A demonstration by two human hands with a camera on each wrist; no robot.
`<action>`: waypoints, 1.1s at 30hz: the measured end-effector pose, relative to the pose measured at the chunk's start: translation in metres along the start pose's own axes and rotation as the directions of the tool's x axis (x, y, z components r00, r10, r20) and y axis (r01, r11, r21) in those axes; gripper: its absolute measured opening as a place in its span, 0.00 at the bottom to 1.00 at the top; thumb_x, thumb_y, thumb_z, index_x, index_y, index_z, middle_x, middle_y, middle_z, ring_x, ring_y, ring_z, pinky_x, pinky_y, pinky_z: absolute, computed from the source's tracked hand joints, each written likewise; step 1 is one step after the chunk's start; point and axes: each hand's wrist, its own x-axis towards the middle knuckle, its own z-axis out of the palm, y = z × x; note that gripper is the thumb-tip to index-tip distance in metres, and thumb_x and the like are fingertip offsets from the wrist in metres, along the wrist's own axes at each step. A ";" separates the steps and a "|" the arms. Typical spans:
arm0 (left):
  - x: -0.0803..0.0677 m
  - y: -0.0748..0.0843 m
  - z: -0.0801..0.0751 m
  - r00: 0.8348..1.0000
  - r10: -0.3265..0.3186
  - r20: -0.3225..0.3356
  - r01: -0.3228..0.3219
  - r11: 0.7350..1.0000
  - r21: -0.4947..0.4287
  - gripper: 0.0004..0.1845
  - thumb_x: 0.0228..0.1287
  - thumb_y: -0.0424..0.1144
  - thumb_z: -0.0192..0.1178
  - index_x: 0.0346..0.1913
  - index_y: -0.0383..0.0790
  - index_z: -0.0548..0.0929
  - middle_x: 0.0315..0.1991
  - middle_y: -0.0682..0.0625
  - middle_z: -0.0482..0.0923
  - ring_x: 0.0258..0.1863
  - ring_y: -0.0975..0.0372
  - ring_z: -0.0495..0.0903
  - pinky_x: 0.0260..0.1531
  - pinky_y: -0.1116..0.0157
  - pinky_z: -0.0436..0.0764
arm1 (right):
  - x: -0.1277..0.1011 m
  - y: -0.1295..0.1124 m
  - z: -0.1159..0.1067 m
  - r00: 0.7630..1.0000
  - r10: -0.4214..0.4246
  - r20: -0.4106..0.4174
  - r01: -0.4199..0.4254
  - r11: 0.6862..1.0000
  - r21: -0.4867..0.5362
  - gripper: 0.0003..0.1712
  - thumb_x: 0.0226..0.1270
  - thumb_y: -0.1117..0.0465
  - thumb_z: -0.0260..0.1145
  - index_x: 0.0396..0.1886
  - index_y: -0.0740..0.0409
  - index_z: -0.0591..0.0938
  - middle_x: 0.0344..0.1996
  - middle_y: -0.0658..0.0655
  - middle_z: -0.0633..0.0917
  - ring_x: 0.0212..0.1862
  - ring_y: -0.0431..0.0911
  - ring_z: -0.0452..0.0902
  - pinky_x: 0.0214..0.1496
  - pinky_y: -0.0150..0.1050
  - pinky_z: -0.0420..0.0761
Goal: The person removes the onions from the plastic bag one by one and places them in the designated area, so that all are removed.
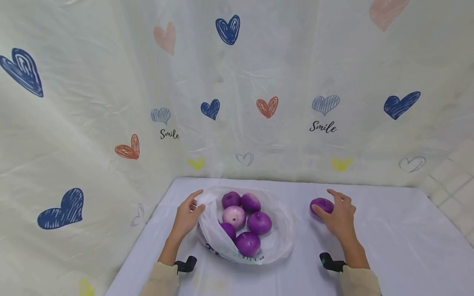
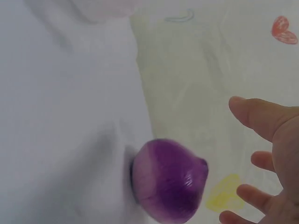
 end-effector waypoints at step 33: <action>0.001 -0.004 0.000 1.000 0.014 0.005 -0.014 1.000 -0.003 0.28 0.67 0.35 0.64 0.69 0.53 0.78 0.40 0.46 0.74 0.32 0.61 0.73 0.31 0.67 0.75 | -0.060 -0.124 0.053 0.775 -0.527 0.348 0.449 0.847 0.283 0.35 0.66 0.46 0.72 0.70 0.48 0.72 0.59 0.55 0.78 0.57 0.54 0.78 0.55 0.46 0.83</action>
